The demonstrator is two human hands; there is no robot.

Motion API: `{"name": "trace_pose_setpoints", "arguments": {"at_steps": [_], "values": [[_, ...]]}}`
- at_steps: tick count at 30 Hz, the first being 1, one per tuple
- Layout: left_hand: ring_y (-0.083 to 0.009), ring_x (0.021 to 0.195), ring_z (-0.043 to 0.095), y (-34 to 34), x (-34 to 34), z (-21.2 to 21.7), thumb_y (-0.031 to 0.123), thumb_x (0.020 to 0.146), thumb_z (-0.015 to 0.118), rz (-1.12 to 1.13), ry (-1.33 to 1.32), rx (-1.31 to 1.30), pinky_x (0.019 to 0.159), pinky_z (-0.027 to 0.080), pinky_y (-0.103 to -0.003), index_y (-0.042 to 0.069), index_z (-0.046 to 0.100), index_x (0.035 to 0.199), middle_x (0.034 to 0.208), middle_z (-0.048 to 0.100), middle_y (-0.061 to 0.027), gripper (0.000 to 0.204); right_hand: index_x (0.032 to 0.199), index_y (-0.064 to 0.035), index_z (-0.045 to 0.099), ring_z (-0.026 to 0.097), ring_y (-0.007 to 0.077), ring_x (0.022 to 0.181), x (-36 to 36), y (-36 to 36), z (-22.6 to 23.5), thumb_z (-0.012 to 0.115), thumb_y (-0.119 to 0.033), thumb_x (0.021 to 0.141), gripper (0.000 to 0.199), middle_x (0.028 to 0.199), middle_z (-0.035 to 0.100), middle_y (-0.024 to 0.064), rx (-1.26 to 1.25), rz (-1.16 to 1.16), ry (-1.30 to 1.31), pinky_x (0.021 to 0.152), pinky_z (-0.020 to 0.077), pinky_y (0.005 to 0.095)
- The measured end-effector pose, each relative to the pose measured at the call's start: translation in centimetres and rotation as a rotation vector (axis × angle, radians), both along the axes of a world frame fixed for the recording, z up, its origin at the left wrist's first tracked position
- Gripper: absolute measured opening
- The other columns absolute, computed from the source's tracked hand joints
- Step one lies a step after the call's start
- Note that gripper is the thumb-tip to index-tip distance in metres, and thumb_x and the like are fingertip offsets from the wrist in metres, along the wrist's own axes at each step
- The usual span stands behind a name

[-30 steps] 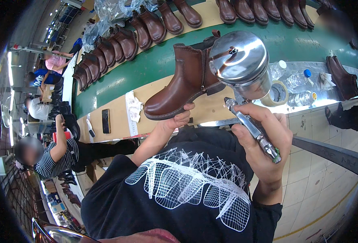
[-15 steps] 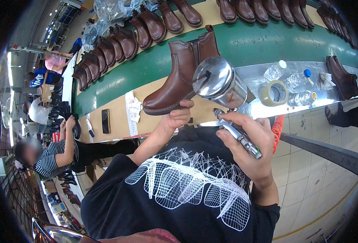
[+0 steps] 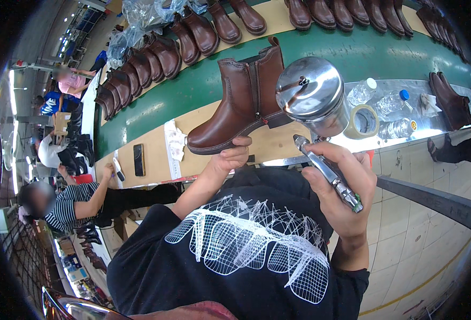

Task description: Inspecting and cleaning finished leather boots on a manufacturing conveyor line.

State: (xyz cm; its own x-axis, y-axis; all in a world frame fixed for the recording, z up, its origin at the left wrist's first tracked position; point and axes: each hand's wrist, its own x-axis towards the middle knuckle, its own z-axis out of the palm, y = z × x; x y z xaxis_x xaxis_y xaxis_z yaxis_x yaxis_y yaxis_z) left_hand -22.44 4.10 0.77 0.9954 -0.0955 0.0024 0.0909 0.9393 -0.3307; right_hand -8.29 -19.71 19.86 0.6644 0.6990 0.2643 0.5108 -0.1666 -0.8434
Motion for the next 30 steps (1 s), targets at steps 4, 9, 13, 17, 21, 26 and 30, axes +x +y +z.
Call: {"name": "trace_pose_setpoints", "arguments": {"at_steps": [4, 9, 13, 17, 21, 26, 30], "values": [[-0.0130, 0.039, 0.052, 0.0, -0.2, 0.2, 0.028, 0.100, 0.047, -0.016, -0.025, 0.043, 0.030, 0.038, -0.021, -0.003, 0.052, 0.114, 0.081, 0.051, -0.0120, 0.034, 0.101, -0.0052, 0.071, 0.050, 0.0173, 0.075, 0.1, 0.1, 0.1, 0.077, -0.020, 0.079, 0.027, 0.091, 0.071, 0.0044, 0.023, -0.006, -0.005, 0.075, 0.0381, 0.0293], [-0.0121, 0.040, 0.053, -0.1, -0.4, -0.5, 0.030, 0.101, 0.045, -0.018, -0.035, 0.095, 0.029, 0.036, -0.020, -0.003, 0.046, 0.127, 0.082, 0.051, -0.0114, 0.042, 0.101, -0.0047, 0.071, 0.050, 0.0171, 0.075, 0.3, 0.2, 0.3, 0.077, -0.020, 0.079, 0.028, 0.091, 0.070, 0.0043, 0.041, -0.019, 0.000, 0.075, 0.0382, 0.0284], [-0.0121, 0.040, 0.053, 0.0, -0.3, -0.7, 0.032, 0.102, 0.044, -0.057, -0.020, 0.128, 0.028, 0.034, -0.020, -0.003, 0.037, 0.139, 0.082, 0.051, -0.0120, 0.051, 0.101, -0.0045, 0.071, 0.049, 0.0165, 0.075, 0.6, 0.4, 0.6, 0.077, -0.021, 0.080, 0.027, 0.090, 0.070, 0.0044, 0.058, -0.040, 0.002, 0.074, 0.0382, 0.0285], [-0.0164, 0.041, 0.049, 0.0, -0.5, -1.4, 0.039, 0.101, 0.041, -0.053, -0.042, 0.066, 0.032, 0.034, -0.023, 0.002, 0.018, 0.151, 0.084, 0.051, -0.0156, 0.066, 0.100, -0.0042, 0.071, 0.052, 0.0161, 0.075, 1.1, 0.5, 1.2, 0.077, -0.020, 0.081, 0.026, 0.089, 0.070, 0.0048, 0.068, -0.044, 0.009, 0.074, 0.0389, 0.0293], [-0.0163, 0.037, 0.047, -0.1, -0.2, -1.3, 0.044, 0.100, 0.039, -0.065, -0.088, 0.069, 0.031, 0.032, -0.023, 0.003, 0.022, 0.150, 0.083, 0.052, -0.0165, 0.067, 0.101, -0.0035, 0.071, 0.055, 0.0161, 0.076, 1.2, 0.6, 1.9, 0.076, -0.020, 0.081, 0.027, 0.089, 0.069, 0.0053, 0.083, -0.063, -0.015, 0.075, 0.0392, 0.0294], [-0.0164, 0.036, 0.045, 0.0, -1.0, -1.6, 0.048, 0.100, 0.039, -0.063, -0.065, 0.083, 0.031, 0.031, -0.023, 0.005, 0.025, 0.150, 0.083, 0.052, -0.0170, 0.067, 0.102, -0.0022, 0.070, 0.056, 0.0160, 0.076, 2.0, 1.2, 1.3, 0.075, -0.020, 0.083, 0.027, 0.090, 0.069, 0.0063, 0.114, -0.058, 0.022, 0.076, 0.0409, 0.0291], [-0.0165, 0.036, 0.045, -0.1, -0.9, -1.6, 0.049, 0.099, 0.039, -0.068, -0.098, 0.093, 0.031, 0.030, -0.022, 0.006, 0.026, 0.150, 0.083, 0.052, -0.0172, 0.068, 0.104, -0.0002, 0.069, 0.056, 0.0131, 0.073, 2.4, 1.3, 1.3, 0.073, -0.016, 0.086, 0.024, 0.089, 0.068, 0.0071, 0.133, -0.070, 0.023, 0.069, 0.0428, 0.0261]]}}
